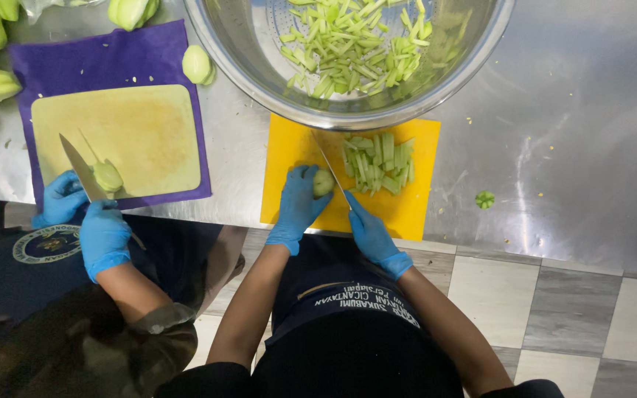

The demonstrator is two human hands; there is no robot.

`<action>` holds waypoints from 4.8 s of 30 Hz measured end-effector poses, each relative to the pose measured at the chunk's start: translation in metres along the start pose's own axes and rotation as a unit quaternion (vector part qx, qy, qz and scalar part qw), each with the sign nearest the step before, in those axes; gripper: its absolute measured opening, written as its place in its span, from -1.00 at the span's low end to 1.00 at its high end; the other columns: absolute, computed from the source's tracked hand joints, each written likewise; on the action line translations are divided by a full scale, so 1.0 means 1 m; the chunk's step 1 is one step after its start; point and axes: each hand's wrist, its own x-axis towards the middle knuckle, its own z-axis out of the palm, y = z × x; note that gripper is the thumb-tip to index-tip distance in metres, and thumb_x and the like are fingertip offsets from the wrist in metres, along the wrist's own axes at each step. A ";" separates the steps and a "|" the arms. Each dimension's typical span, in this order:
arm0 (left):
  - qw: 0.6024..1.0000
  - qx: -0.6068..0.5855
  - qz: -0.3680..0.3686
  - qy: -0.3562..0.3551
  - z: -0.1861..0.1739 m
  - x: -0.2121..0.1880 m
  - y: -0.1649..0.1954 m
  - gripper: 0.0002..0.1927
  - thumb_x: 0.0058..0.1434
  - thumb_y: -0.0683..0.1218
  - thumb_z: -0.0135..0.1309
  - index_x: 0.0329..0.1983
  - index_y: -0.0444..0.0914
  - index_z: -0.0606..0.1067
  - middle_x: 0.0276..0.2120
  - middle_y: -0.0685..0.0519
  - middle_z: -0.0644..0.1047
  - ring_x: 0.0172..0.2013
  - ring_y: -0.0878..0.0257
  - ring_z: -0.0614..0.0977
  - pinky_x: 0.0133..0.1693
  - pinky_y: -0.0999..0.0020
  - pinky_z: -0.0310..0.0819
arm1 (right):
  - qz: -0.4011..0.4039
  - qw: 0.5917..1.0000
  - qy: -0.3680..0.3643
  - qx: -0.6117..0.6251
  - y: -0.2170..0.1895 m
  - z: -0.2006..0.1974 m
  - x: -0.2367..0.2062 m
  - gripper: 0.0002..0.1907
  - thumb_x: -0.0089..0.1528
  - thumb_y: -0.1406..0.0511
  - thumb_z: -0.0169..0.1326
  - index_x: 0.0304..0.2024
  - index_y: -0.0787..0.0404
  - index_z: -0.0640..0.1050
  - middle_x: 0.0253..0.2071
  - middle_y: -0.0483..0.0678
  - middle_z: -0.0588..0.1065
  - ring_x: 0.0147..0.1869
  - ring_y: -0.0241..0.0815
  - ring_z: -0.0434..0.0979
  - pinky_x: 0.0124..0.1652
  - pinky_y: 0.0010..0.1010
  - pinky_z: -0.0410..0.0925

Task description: The person slices chayote squash into thin strips on a yellow cutting board and transfers the pieces into a metal colander. A second person slices chayote on a purple cutting board nearby. The camera wearer continues slicing and periodically moves the cut pieces into the colander.

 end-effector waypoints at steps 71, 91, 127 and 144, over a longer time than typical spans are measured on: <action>0.983 -0.114 0.064 0.128 -0.005 -0.020 -0.030 -0.62 0.16 -0.12 0.32 0.05 -0.26 0.57 0.03 -0.06 0.57 0.06 -0.03 0.56 0.10 0.14 0.49 | -0.017 0.999 0.014 -0.047 -0.061 0.025 -0.014 -0.42 0.37 0.39 -0.12 0.47 0.11 0.24 -0.43 0.32 0.45 -0.40 0.21 0.51 -0.32 -0.08 0.34; 0.982 -0.122 0.070 0.126 -0.003 -0.020 -0.037 -0.59 0.18 -0.11 0.31 0.08 -0.28 0.54 0.04 -0.09 0.55 0.05 -0.05 0.56 0.09 0.11 0.50 | 0.002 0.999 0.030 -0.011 -0.046 0.033 -0.014 -0.42 0.38 0.40 -0.15 0.48 0.13 0.25 -0.43 0.30 0.41 -0.38 0.24 0.47 -0.28 -0.07 0.35; 0.974 -0.157 0.069 0.147 0.003 -0.022 -0.045 -0.68 0.21 -0.18 0.25 0.03 -0.29 0.52 0.00 -0.14 0.54 0.03 -0.07 0.57 0.07 0.13 0.52 | -0.006 1.000 0.017 -0.017 -0.056 0.044 -0.018 -0.40 0.38 0.40 -0.11 0.49 0.08 0.25 -0.46 0.23 0.42 -0.43 0.07 0.48 -0.31 -0.17 0.37; 0.967 -0.171 0.076 0.173 0.003 -0.021 -0.050 -0.85 0.20 -0.23 0.24 -0.16 -0.29 0.58 -0.14 -0.08 0.60 -0.08 -0.03 0.63 -0.02 0.16 0.54 | -0.003 0.998 0.022 -0.050 -0.055 0.060 -0.011 -0.37 0.34 0.42 -0.12 0.49 0.10 0.22 -0.43 0.33 0.46 -0.37 0.28 0.53 -0.31 -0.03 0.36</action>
